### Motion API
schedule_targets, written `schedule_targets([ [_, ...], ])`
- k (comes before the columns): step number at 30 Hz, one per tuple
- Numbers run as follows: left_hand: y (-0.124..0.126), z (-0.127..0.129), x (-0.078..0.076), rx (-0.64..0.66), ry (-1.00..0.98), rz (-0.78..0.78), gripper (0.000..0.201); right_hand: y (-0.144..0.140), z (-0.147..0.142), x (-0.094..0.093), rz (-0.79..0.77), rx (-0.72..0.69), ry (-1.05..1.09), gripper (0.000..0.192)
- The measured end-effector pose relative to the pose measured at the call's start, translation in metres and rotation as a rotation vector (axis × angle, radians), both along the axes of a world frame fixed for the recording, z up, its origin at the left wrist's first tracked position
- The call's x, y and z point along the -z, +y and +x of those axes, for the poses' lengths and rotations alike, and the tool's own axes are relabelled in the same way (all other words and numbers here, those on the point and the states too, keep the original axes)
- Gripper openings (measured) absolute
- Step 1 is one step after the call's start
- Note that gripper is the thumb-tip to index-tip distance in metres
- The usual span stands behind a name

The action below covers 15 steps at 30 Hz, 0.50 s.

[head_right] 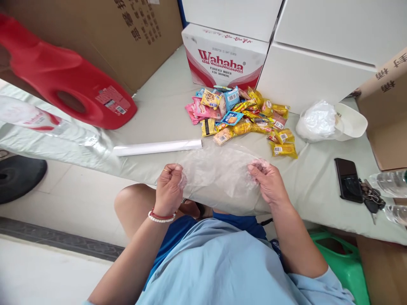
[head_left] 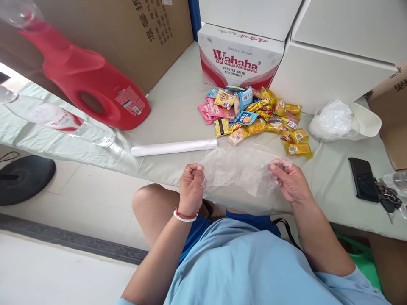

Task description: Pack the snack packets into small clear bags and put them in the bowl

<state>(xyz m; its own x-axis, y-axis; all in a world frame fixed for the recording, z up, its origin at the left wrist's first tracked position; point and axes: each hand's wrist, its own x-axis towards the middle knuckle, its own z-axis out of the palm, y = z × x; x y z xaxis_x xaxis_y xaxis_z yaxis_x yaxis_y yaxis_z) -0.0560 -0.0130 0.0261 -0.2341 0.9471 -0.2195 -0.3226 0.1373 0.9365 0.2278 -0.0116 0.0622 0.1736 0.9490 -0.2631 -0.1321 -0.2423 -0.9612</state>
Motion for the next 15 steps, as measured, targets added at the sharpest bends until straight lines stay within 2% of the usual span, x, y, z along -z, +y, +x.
schedule_targets([
  [3, 0.001, -0.014, 0.004, 0.050, -0.006, -0.059, 0.048, 0.000, 0.028, 0.008, -0.023, 0.012, -0.065, 0.039],
  [6, -0.001, -0.015, 0.008, 0.157, 0.039, -0.107, 0.048, 0.003, 0.051, 0.019, -0.017, -0.012, -0.328, 0.035],
  [9, -0.003, -0.005, 0.009, 0.229, 0.141, -0.105, 0.046, 0.004, 0.054, 0.018, 0.130, 0.116, -0.768, 0.029],
  [11, -0.003, 0.002, 0.008, 0.250, 0.228, -0.091, 0.042, 0.004, 0.040, 0.010, 0.287, 0.151, -0.920, 0.023],
  [12, -0.002, 0.006, 0.007, 0.262, 0.263, -0.086, 0.041, 0.005, 0.028, 0.005, 0.356, 0.092, -0.920, 0.020],
  [15, -0.002, 0.012, 0.006, 0.294, 0.335, -0.060, 0.038, 0.014, -0.013, 0.002, 0.496, -0.267, -0.810, 0.017],
])
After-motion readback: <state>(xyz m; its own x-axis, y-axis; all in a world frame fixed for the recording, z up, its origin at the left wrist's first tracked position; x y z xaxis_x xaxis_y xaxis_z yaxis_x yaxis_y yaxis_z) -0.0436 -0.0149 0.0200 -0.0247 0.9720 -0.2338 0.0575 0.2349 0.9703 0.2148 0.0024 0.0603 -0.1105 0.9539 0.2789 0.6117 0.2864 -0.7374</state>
